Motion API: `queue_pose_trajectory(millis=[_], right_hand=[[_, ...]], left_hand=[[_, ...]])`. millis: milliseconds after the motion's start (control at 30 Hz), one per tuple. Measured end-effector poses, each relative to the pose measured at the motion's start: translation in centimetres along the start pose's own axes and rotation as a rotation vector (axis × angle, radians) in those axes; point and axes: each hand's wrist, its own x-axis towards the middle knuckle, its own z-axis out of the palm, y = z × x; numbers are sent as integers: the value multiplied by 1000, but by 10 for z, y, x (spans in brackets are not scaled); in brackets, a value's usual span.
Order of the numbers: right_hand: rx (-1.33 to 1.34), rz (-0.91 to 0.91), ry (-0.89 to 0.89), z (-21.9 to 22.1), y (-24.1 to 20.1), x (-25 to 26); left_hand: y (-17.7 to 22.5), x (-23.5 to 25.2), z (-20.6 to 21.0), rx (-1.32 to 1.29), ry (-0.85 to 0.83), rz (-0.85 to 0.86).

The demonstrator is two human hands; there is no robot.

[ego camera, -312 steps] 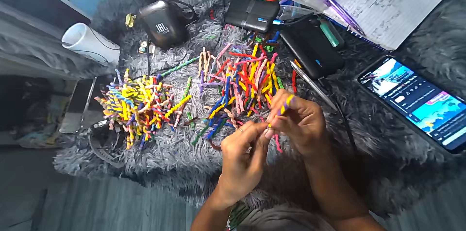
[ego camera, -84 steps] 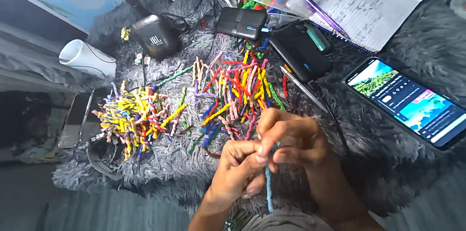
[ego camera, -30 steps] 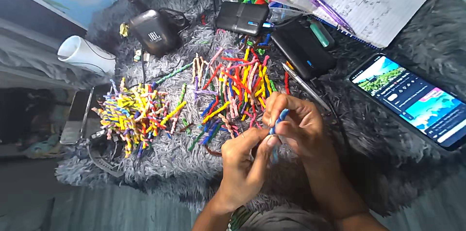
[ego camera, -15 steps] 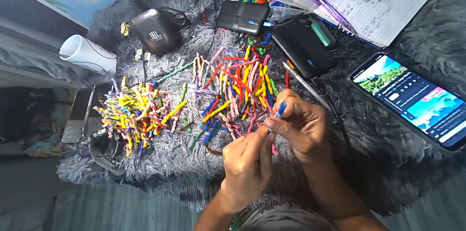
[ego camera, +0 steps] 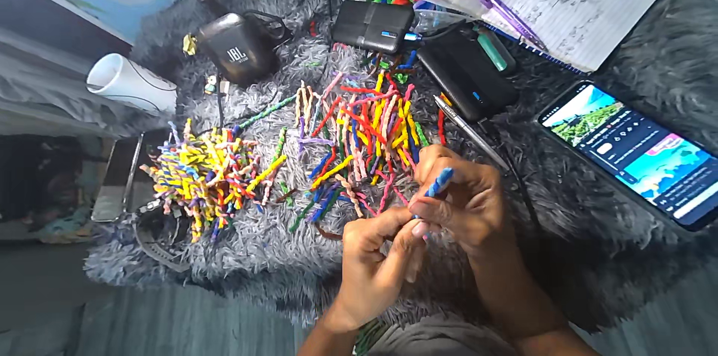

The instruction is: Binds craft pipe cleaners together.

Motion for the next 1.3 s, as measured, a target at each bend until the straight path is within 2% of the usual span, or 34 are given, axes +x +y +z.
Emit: queue_pose_trajectory(millis=[67,133,200,333,367,433,500,633,700,733,800,867,967,1100,1167,1200,1300], right_hand=[[-101,-24,52,3,-1,-1],[-120,-18,38,4,0,0],[-45,-7,-55,1,1,3],[170,0,-269,-5,5,5],[203,-16,-276,-5,4,4],[215,-43,-233,-5,3,3],[139,-67,-159,-5,1,1],[-3,-60,-58,-2,0,0],[2,-28,-54,-1,0,0],[15,-10,-70,-2,0,0],[80,11,-146,-4,2,3],[162,31,-240,-7,3,5],[262,41,-285,-8,2,4],[249,-3,-229,-6,2,3],[182,-12,-164,-4,2,2],[151,-3,-125,-3,2,1],[81,33,-38,0,2,-2]], left_hand=[[-7,-3,2,312,90,138],[-9,-5,2,408,110,167],[-4,-4,0,148,43,69],[9,1,-9,-601,-137,-246],[10,2,-11,-714,-172,-287],[10,2,-11,-753,-210,-314],[8,0,-6,-517,-162,-221],[-5,-7,5,279,40,151],[-8,-9,5,437,82,226],[-7,-9,5,421,78,216],[-2,-8,5,214,26,119],[5,-6,4,-122,-39,-35],[13,-3,-1,-545,-96,-225],[15,-1,-6,-755,-183,-340],[13,-2,-2,-617,-145,-273],[10,-3,3,-408,-89,-173],[-8,-7,12,443,88,196]])
